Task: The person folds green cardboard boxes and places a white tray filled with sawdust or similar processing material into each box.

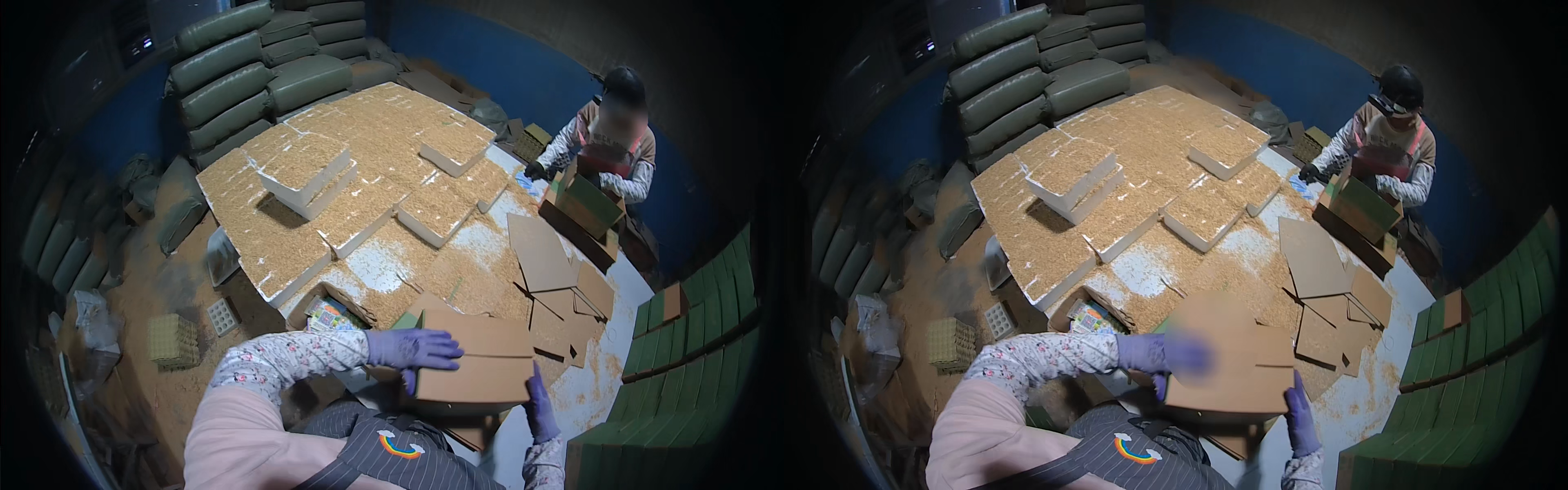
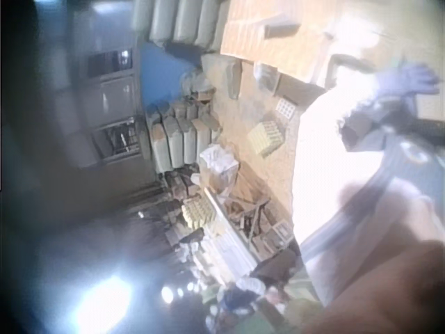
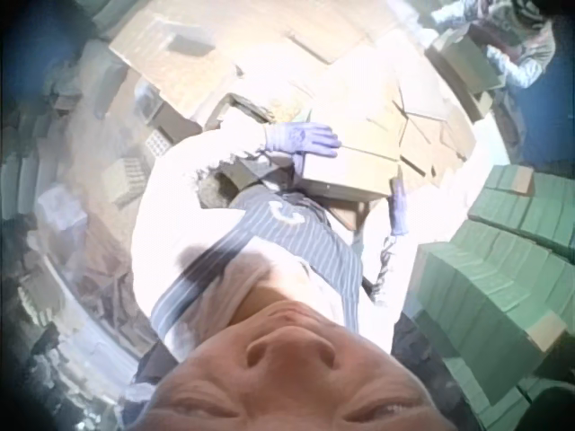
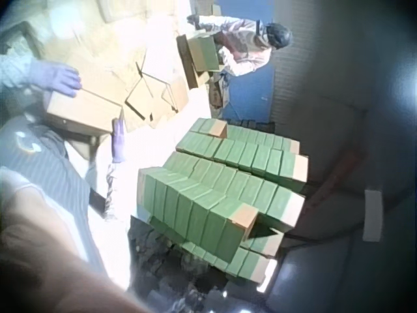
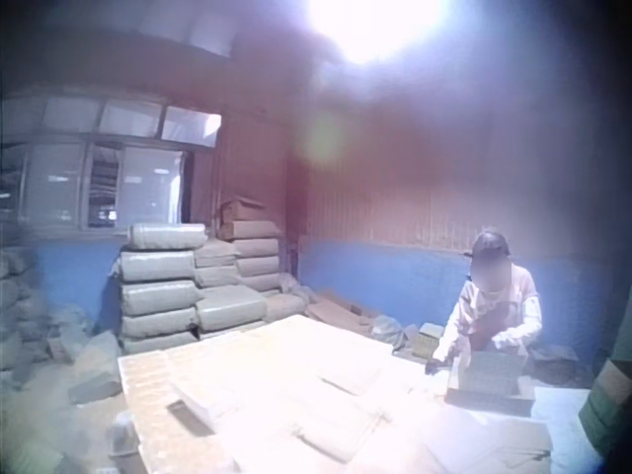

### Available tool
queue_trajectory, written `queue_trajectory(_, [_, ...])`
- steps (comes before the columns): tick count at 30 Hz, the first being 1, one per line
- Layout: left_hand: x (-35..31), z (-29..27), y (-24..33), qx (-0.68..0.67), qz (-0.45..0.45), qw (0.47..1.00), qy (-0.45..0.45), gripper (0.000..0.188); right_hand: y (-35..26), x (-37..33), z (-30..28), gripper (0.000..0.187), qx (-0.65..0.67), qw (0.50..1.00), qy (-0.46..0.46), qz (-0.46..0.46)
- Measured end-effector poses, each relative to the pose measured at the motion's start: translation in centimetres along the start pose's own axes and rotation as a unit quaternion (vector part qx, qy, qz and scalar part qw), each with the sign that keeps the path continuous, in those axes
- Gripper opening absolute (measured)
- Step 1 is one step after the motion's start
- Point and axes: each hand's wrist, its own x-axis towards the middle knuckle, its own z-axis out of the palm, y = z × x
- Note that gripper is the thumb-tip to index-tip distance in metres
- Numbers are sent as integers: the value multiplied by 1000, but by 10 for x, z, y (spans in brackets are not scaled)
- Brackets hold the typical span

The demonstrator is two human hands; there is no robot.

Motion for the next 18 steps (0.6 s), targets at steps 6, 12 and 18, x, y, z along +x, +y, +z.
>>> queue_trajectory(6, [11, 76, -79, -129, -588, 759, 247, 52, 23, 55, -48, 41, -179, 973, 69, -125])
queue_trajectory(12, [-25, -52, -50, -104, -514, 743, 416, 70, 146, 58, -123, 29, -105, 976, 190, -31])
queue_trajectory(18, [-267, -192, -190, -114, -460, 224, 852, 102, 130, 73, -101, 28, -92, 975, 202, -25])
